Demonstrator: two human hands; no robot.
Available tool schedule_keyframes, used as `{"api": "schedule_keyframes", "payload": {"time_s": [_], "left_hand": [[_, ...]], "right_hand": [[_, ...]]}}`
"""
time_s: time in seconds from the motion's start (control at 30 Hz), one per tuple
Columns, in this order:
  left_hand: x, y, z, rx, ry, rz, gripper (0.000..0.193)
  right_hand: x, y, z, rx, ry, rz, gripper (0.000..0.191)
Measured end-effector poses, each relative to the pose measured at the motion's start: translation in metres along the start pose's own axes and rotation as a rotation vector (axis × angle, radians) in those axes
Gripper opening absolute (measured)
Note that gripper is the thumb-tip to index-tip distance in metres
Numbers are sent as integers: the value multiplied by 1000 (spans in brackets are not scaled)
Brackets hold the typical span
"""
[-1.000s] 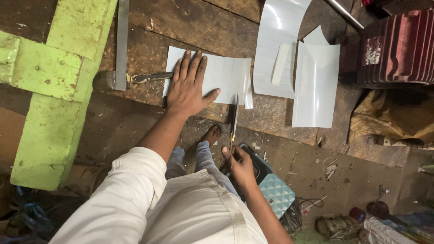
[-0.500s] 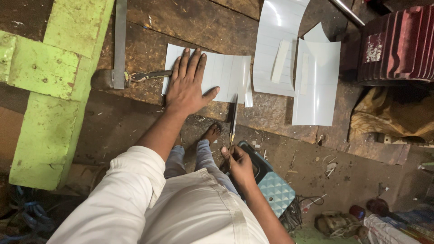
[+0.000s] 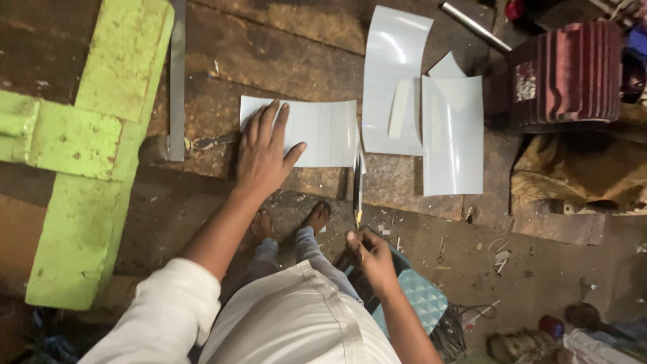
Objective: The person marks a white sheet with a ruler and pencil, then uses scissors to cut the sheet into multiple strips. The person holds the sheet and cuts along the marked lines, separating the material into smaller pieces.
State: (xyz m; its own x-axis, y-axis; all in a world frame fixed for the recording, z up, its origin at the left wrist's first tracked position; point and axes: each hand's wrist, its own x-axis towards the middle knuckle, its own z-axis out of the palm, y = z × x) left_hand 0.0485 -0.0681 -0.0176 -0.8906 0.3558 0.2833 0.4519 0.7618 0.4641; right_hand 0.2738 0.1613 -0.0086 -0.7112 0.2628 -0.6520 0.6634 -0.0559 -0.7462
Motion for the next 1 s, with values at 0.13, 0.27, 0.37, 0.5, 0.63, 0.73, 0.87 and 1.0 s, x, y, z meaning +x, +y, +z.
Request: {"api": "schedule_keyframes", "payload": {"time_s": [0.13, 0.27, 0.37, 0.5, 0.63, 0.73, 0.87, 1.0], "left_hand": [[-9, 12, -27, -53, 2, -53, 55], [-21, 33, -38, -251, -14, -41, 31], [-28, 50, -31, -440, -187, -191, 37], [-43, 64, -17, -473, -431, -307, 48], [-56, 73, 1, -669, -501, -373, 49], [-55, 79, 14, -1047, -453, -551, 55], [-41, 91, 22, -1840, -416, -668, 63], [-7, 122, 16, -2080, -147, -825, 53]], "right_hand": [[6, -23, -13, -201, 148, -163, 48], [26, -64, -11, -337, 291, -289, 40], [53, -95, -2, -443, 381, -457, 47], [89, -115, 22, -401, 380, -418, 41], [97, -121, 34, -45, 194, -436, 29], [82, -126, 27, 94, 109, -428, 23], [56, -150, 6, 187, 11, -306, 21], [37, -182, -18, 260, -67, -266, 22]]}}
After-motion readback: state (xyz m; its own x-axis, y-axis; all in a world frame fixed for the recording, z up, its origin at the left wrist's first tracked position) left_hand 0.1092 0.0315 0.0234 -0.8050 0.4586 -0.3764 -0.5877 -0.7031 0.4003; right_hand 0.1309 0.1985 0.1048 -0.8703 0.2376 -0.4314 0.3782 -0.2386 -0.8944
